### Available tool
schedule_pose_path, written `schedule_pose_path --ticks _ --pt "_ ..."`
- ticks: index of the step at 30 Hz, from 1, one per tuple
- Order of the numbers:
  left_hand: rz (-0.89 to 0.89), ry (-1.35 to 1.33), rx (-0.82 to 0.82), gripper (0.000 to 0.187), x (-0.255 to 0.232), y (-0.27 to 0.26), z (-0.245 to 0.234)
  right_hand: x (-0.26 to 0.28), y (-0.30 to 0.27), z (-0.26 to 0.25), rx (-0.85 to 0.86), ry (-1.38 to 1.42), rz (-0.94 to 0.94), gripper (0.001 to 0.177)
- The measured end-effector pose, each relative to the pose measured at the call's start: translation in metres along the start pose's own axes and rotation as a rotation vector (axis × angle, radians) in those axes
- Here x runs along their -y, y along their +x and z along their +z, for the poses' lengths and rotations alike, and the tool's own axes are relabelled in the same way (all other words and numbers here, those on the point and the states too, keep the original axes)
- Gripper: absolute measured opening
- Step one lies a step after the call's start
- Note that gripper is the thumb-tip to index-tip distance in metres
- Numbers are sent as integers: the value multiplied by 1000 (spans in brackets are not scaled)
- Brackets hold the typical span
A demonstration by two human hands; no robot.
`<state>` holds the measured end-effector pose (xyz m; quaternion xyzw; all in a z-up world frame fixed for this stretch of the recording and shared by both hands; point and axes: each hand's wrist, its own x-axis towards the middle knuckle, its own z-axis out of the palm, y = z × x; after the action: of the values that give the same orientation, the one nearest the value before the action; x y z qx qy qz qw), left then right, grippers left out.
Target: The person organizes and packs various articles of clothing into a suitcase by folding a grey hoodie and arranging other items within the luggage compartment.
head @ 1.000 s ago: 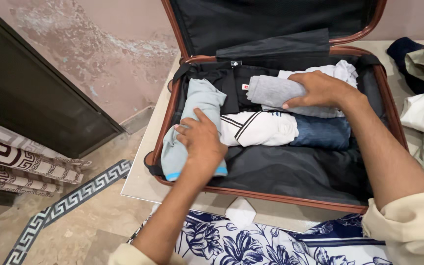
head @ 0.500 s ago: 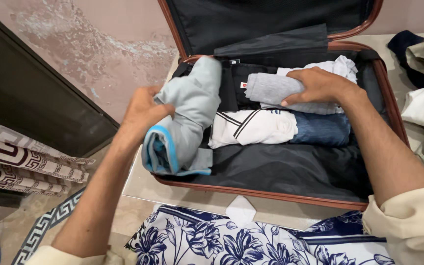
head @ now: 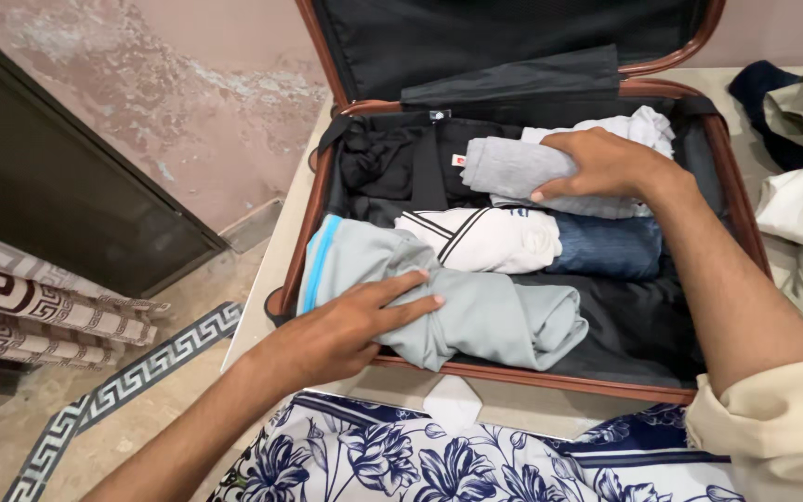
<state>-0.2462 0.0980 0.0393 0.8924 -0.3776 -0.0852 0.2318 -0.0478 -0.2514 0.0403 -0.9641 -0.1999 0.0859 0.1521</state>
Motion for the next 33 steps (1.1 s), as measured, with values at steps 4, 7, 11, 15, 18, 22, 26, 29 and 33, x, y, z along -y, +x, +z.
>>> schedule_pose_path --ticks 4,7,11,15,18,22,26,29,33 --pt "2 -11 46 88 0 12 -16 0 2 0 -16 -39 -96 77" --pt "273 690 -378 93 4 17 -18 -1 4 2 19 -19 26 79" --pt "-139 306 82 84 4 16 -13 -3 5 1 -12 -16 -21 81" --pt "-251 363 126 89 -1 6 -8 -5 1 2 -22 -14 -103 79" --pt "-249 473 79 94 -1 5 -5 -6 2 3 -23 4 -60 80" --pt "-212 548 5 92 0 7 -1 -14 9 9 -18 -35 -37 85" --pt "-125 575 -11 89 8 6 -4 -30 9 5 -104 -7 -156 93" --pt "-172 356 59 90 13 3 -5 -27 -4 -11 -71 60 -164 89" --pt "-165 245 73 92 18 2 -5 -4 -43 -45 32 276 -88 85"
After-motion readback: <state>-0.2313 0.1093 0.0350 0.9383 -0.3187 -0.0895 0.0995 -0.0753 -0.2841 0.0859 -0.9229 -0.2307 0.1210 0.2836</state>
